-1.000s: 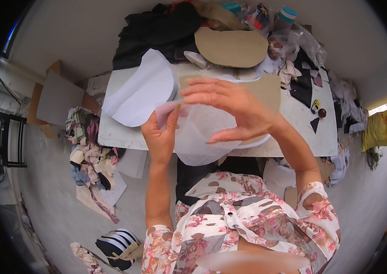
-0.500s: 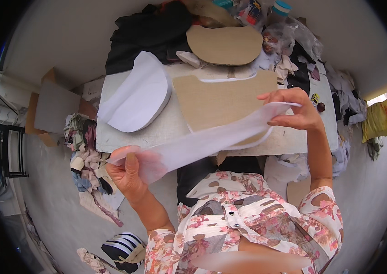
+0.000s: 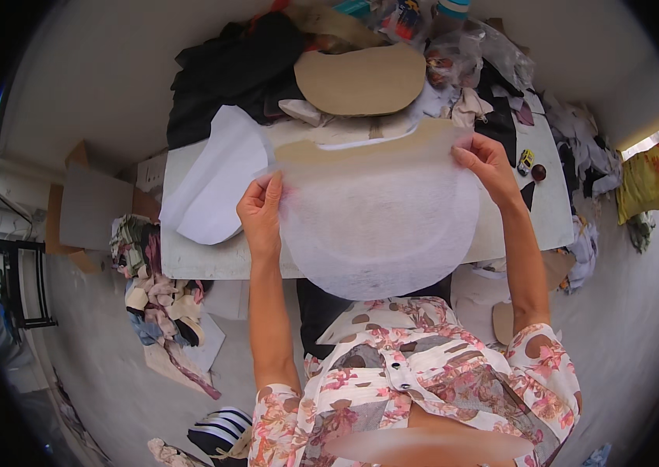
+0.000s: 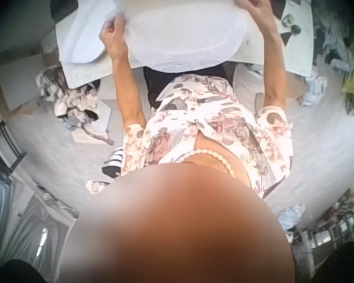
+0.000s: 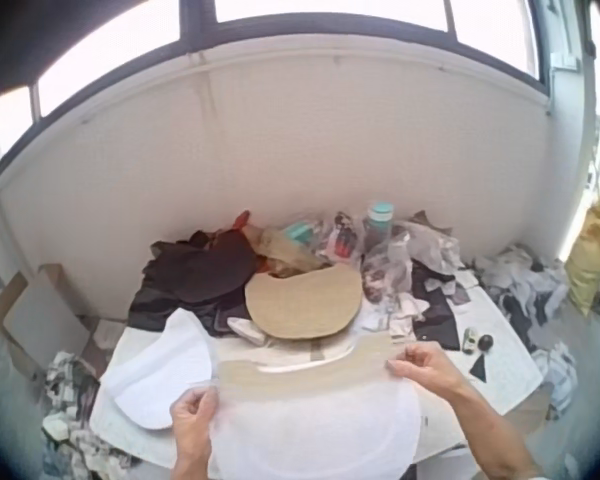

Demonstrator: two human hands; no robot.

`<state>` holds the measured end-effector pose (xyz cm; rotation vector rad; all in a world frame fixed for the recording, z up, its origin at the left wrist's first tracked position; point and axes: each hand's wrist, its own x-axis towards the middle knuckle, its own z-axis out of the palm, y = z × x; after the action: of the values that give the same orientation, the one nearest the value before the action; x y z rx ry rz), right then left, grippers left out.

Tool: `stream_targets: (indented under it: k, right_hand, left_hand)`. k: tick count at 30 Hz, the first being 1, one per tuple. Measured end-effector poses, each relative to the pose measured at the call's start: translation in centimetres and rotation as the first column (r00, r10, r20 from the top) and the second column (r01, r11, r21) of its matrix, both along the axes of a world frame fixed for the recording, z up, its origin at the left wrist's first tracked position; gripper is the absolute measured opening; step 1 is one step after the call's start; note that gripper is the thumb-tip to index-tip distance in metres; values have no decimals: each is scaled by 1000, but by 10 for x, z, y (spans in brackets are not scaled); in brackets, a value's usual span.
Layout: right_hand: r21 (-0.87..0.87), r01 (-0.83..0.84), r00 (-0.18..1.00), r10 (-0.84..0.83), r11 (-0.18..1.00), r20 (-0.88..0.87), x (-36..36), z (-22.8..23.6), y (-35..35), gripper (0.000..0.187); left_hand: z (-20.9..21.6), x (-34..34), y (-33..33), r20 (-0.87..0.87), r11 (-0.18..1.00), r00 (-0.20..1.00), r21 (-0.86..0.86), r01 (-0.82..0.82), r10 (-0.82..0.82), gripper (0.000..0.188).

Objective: The person repeatedly places a white foam pad and a tan fabric cover on a white table, aligning them and smoothing the surfaces. The person handles the foam and fabric one at a time, stacking and restacking them without using any tools.

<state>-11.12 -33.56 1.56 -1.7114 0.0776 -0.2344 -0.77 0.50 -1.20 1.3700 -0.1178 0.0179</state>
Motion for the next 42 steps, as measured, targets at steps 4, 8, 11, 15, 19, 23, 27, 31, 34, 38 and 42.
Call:
stream_targets:
  k: [4,8,11,15,19,23,27,31,34,38,42]
  right_hand:
    - [-38,37,999,-37,999,-20,14,-19,-11,17]
    - [-132,99,992,-109,986,-67,22,-27,-14,16]
    - [-275,178,982,-189,945,-14,28,-33,-17,20]
    - [-439,266,959,-281,858,31,34,-47,-21,24]
    - [-544,287,950,-307,789,56,35,-34,-11,23]
    - [-593,285,943,-331,753,34,32,-28,-9,26]
    - [-656,463,884,-361,596,296,19,-11,11,44]
    - [-906,253,966,-42,340,254,8,-1,43,57]
    - [-953,59,997,34,297,72,12,-21,53,59]
    - [-958,5,999,34,288,15,14,-30,54,61]
    - [-946,-49,999,33,320,-40,20,-18,50,61]
  left_hand:
    - [-5,13,-7,-44,988,999,151,30,-24,19]
    - [-15,27,-13,102,893,990,431,-129,94,23]
    - [-21,33,-16,249,748,957,605,-275,151,27]
    - [-16,33,-23,245,715,960,646,-267,138,27]
    - [-14,33,-23,229,722,962,640,-264,149,27]
    - [-17,36,-20,219,738,966,629,-245,134,26]
    - [-2,18,-23,388,661,918,667,-342,83,39]
    - [0,2,-25,527,505,771,804,-315,-357,52]
    - [-10,1,-24,401,398,763,894,-205,-507,55]
    - [-14,0,-24,339,340,783,924,-173,-522,57]
    - [-13,-1,-24,327,343,793,926,-160,-514,59]
